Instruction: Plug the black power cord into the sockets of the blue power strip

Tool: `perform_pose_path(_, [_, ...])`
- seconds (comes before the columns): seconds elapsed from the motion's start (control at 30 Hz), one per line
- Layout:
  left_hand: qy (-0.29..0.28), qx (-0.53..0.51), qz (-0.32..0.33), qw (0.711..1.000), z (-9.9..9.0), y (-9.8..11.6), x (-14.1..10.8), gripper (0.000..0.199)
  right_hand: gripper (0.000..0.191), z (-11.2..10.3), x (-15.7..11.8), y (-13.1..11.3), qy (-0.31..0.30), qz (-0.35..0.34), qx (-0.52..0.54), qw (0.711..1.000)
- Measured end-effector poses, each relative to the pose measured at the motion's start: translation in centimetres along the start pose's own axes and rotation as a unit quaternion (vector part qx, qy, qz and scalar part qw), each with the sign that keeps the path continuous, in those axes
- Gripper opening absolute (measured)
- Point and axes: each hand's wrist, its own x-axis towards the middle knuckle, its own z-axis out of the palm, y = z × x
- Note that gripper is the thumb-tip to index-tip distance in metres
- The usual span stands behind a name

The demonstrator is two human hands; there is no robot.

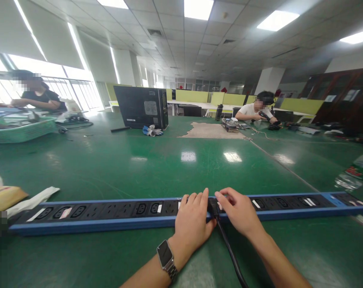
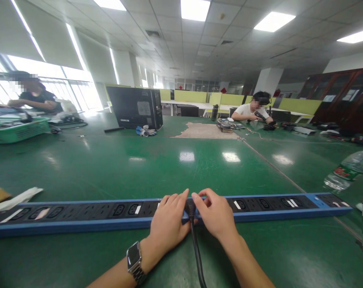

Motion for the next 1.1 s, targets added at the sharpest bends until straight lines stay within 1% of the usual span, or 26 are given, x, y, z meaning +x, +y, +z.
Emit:
perform_pose_path(0.07, [0.005, 0.000, 0.005, 1.000, 0.2, -0.1, 0.0, 0.059, 0.044, 0.6, -0.1, -1.3, -0.038, 0.012, -0.004, 0.999])
perform_pose_path(0.13, [0.008, 0.001, 0.013, 1.000, 0.3, -0.1, 0.0, 0.050, 0.040, 1.0, -0.1, -1.8, -0.039, 0.007, -0.019, 0.999])
perform_pose_path(0.23, [0.012, 0.000, 0.012, 1.000, 0.2, -0.1, 0.0, 0.043, 0.035, 1.2, -0.2, -1.7, -0.047, -0.019, 0.004, 0.999])
perform_pose_path(0.33, [0.014, -0.010, 0.005, 1.000, -0.1, 0.0, 0.1, 0.036, 0.037, 0.9, -0.4, -1.4, -0.077, -0.032, 0.026, 0.996])
perform_pose_path(0.4, [0.014, -0.015, 0.001, 1.000, -0.2, 0.1, 0.2, 0.032, 0.037, 0.8, -0.6, -1.4, -0.086, -0.029, 0.031, 0.995])
perform_pose_path(0.47, [0.015, -0.016, 0.000, 1.000, -0.1, 0.1, 0.2, 0.030, 0.034, 0.8, -0.6, -1.3, -0.086, -0.021, 0.040, 0.995])
perform_pose_path(0.6, [0.023, -0.007, 0.003, 1.000, 0.1, 0.0, 0.2, 0.034, 0.030, 1.2, -0.2, -1.4, -0.090, -0.009, 0.086, 0.992])
perform_pose_path(0.67, [0.026, 0.002, 0.000, 1.000, 0.2, 0.0, 0.2, 0.035, 0.028, 1.0, 0.0, -1.9, -0.078, -0.009, 0.124, 0.989])
perform_pose_path(0.8, [0.022, 0.012, -0.004, 1.000, 0.1, 0.1, 0.2, 0.040, 0.029, -0.7, 0.4, -3.7, 0.008, -0.029, 0.195, 0.980])
perform_pose_path(0.83, [0.020, 0.013, -0.003, 1.000, 0.1, 0.1, 0.2, 0.042, 0.030, -1.3, 0.5, -4.1, 0.014, -0.037, 0.196, 0.980])
perform_pose_path(0.9, [0.018, 0.014, 0.001, 1.000, 0.0, 0.1, 0.2, 0.046, 0.033, -2.5, 0.5, -4.3, -0.007, -0.047, 0.179, 0.983])
perform_pose_path(0.93, [0.019, 0.015, 0.001, 1.000, 0.0, 0.1, 0.2, 0.048, 0.036, -3.1, 0.6, -4.1, -0.025, -0.043, 0.169, 0.984])
perform_pose_path(1.0, [0.021, 0.016, 0.002, 1.000, 0.0, 0.1, 0.2, 0.051, 0.041, -4.3, 0.7, -2.6, -0.056, -0.019, 0.149, 0.987])
perform_pose_path(1.1, [0.022, 0.017, 0.008, 1.000, 0.0, 0.1, 0.2, 0.054, 0.046, -6.3, 0.7, 1.5, -0.079, 0.026, 0.111, 0.990])
